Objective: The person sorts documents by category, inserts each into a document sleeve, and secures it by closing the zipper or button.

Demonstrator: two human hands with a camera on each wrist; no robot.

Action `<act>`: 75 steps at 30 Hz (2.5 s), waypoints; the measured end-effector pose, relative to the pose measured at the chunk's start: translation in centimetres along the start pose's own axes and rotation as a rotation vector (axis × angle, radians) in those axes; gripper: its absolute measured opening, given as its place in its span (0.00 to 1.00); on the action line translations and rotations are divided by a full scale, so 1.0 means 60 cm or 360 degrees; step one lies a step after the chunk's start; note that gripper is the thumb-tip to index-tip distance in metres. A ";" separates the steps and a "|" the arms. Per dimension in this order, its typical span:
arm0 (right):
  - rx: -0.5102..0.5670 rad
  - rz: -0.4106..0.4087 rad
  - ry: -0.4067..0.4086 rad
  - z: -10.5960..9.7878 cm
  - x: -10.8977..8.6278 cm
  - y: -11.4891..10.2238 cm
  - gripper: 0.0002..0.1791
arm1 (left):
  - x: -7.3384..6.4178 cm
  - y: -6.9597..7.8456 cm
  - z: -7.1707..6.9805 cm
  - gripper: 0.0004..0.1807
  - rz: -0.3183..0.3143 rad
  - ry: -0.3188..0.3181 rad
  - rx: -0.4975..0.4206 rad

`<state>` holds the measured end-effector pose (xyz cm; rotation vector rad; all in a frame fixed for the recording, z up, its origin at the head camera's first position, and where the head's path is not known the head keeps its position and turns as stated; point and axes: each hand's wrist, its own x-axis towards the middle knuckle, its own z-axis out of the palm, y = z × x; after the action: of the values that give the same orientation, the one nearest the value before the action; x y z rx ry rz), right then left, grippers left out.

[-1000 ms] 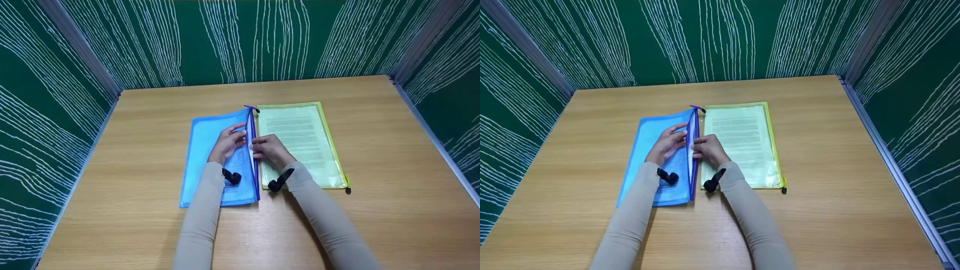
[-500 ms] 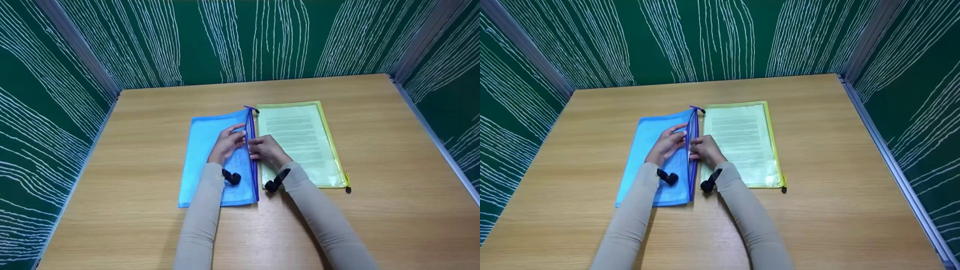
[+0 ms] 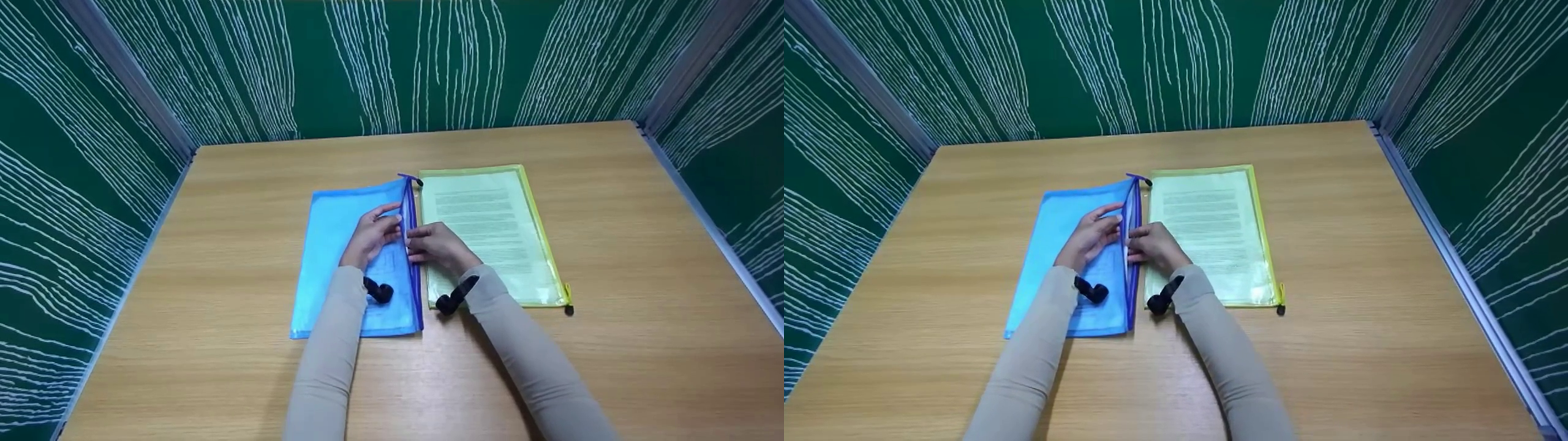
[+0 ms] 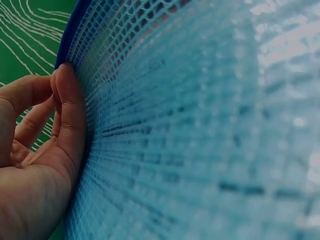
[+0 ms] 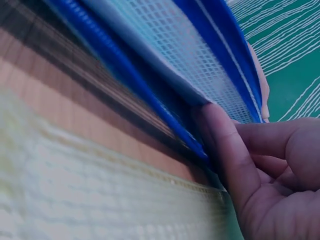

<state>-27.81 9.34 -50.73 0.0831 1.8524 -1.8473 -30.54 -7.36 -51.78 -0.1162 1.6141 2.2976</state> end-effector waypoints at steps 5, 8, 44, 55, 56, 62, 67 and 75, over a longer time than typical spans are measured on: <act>-0.0057 0.0002 -0.0029 -0.004 -0.005 -0.002 0.21 | 0.000 -0.002 0.000 0.19 -0.0010 -0.0005 0.0044; -0.0078 -0.0002 -0.0039 -0.008 -0.005 -0.004 0.19 | 0.001 -0.002 0.001 0.20 -0.0018 0.0003 0.0050; -0.0604 -0.0368 0.0345 -0.097 0.038 -0.069 0.21 | 0.027 0.035 0.013 0.22 0.0376 -0.0006 0.1457; -0.0796 -0.0435 0.0372 -0.097 0.058 -0.071 0.23 | 0.034 0.045 -0.008 0.31 0.0329 -0.0024 0.1836; -0.0794 -0.0418 0.0372 -0.097 0.059 -0.072 0.23 | 0.035 0.045 -0.007 0.31 0.0320 -0.0026 0.1885; -0.0890 -0.0379 0.0360 -0.098 0.076 -0.074 0.23 | 0.049 0.048 -0.007 0.34 0.0186 -0.0040 0.2132; -0.0974 -0.0384 0.0367 -0.093 0.090 -0.076 0.23 | 0.056 0.052 -0.016 0.37 0.0088 -0.0097 0.2190; -0.1122 -0.0470 0.0342 -0.086 0.111 -0.081 0.23 | 0.058 0.050 -0.028 0.43 -0.0013 -0.0208 0.2142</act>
<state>-37.12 11.81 -49.25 -0.2622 2.6802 -1.2805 -34.98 -9.06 -50.56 0.3304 2.6229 0.7804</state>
